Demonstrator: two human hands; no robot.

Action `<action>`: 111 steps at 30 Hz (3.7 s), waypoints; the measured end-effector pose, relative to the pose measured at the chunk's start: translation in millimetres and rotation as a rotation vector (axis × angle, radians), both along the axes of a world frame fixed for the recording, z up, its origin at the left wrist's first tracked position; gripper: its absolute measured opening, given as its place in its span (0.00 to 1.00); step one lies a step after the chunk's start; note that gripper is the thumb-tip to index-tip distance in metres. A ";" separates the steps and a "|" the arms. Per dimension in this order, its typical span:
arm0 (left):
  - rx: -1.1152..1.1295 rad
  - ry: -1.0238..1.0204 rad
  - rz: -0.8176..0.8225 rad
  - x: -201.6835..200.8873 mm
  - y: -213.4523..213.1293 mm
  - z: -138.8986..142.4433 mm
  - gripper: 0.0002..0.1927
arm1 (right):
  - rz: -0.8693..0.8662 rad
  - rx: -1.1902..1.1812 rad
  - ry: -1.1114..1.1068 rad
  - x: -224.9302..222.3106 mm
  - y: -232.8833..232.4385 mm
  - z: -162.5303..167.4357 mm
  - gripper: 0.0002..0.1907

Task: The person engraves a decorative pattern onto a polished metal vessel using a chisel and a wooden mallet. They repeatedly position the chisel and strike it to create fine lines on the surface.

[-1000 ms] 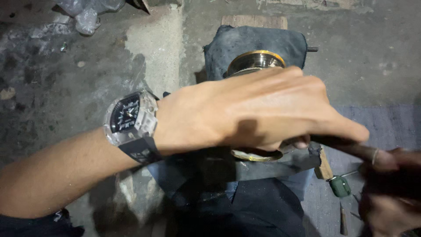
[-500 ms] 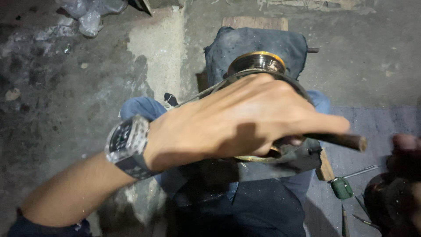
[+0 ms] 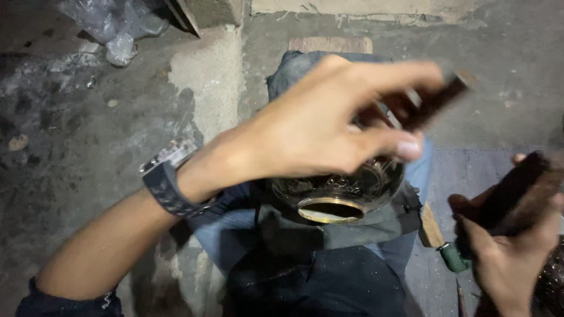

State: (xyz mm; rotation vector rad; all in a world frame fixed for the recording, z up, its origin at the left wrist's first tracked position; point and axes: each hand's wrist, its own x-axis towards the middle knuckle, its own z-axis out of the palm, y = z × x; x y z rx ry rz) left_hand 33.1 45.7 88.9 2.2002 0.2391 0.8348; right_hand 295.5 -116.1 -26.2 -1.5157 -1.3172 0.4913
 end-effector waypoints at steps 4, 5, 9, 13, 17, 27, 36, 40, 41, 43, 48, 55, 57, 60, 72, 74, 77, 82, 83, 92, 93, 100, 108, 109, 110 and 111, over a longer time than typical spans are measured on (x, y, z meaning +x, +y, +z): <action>0.078 0.302 0.009 24.8 5.3 3.5 0.24 | -0.086 -0.059 -0.045 -11.0 6.2 -3.2 0.39; 0.092 0.281 -0.022 28.0 6.7 5.2 0.25 | -0.055 -0.035 0.043 -12.1 7.4 -4.7 0.38; 0.062 0.358 -0.096 32.0 5.1 11.5 0.29 | -0.041 -0.004 -0.003 -4.7 7.8 -12.0 0.39; 0.194 0.218 -0.079 26.1 1.3 12.8 0.25 | -0.032 -0.022 0.034 18.4 6.9 -18.9 0.32; 0.214 0.239 -0.093 25.1 2.4 9.8 0.26 | -0.119 -0.188 -0.105 54.1 7.0 -22.9 0.08; 0.115 0.367 -0.074 22.0 -5.9 28.1 0.30 | -0.068 -0.213 -0.401 49.0 18.6 -6.1 0.10; 0.206 0.475 -0.055 20.6 -12.1 34.9 0.23 | 0.023 -0.069 -0.276 25.1 26.1 17.7 0.09; 0.186 0.216 -0.075 17.8 -16.9 35.0 0.23 | -0.015 -0.196 -0.395 23.3 26.4 23.0 0.07; 0.174 0.312 -0.075 19.2 -18.1 35.3 0.22 | -0.034 -0.199 -0.427 22.7 27.4 24.3 0.07; 0.149 0.506 -0.076 22.1 -20.1 36.4 0.22 | 0.002 -0.126 -0.429 23.0 26.8 25.3 0.11; 0.042 0.450 -0.093 10.3 -19.8 40.2 0.16 | -0.096 -0.323 -0.417 35.3 26.3 13.3 0.17; 0.130 0.293 -0.054 10.2 -12.8 26.5 0.16 | -0.084 -0.311 -0.279 62.2 29.1 -8.8 0.23; 0.066 0.405 -0.063 13.1 -11.7 24.4 0.14 | -0.081 -0.335 -0.353 64.0 27.0 -11.1 0.22; 0.127 0.382 -0.095 17.6 -8.8 24.7 0.13 | 0.064 -0.286 -0.106 65.4 23.3 -14.2 0.17; 0.082 0.562 -0.092 20.4 -6.8 27.8 0.15 | 0.184 -0.076 -0.382 49.2 28.9 7.4 0.27; 0.112 0.510 -0.083 16.9 -7.4 29.4 0.17 | 0.199 -0.096 -0.386 42.4 31.5 25.4 0.34; 0.185 0.307 -0.083 12.5 -8.7 31.3 0.23 | 0.224 -0.156 -0.288 38.4 35.9 34.6 0.36; 0.085 0.441 -0.084 8.1 -12.8 32.4 0.18 | 0.065 -0.315 -0.273 66.9 37.1 -6.8 0.13; 0.123 0.407 -0.085 7.8 -12.9 32.5 0.19 | 0.056 -0.337 -0.292 75.1 38.2 -20.2 0.13; 0.083 0.411 -0.031 0.5 -15.3 28.7 0.23 | -0.110 -0.565 -0.578 111.7 60.5 -63.6 0.15; 0.060 0.431 -0.027 -2.5 -15.1 26.4 0.25 | -0.119 -0.565 -0.602 112.6 58.8 -63.1 0.15; 0.145 0.091 -0.072 1.0 -4.4 2.1 0.20 | 0.057 -0.433 -0.346 144.2 40.1 -78.7 0.13; 0.223 0.254 -0.087 13.7 -4.3 15.2 0.24 | 0.148 -0.421 -0.287 170.6 29.0 -116.0 0.14; 0.228 0.240 -0.101 14.4 -4.6 17.0 0.24 | 0.156 -0.423 -0.279 173.9 28.5 -119.6 0.14; 0.214 0.279 -0.094 15.4 -5.0 17.9 0.25 | 0.167 -0.426 -0.276 177.7 28.9 -122.4 0.15; 0.200 0.317 -0.090 16.4 -5.4 18.2 0.27 | 0.175 -0.423 -0.276 181.0 29.7 -125.4 0.16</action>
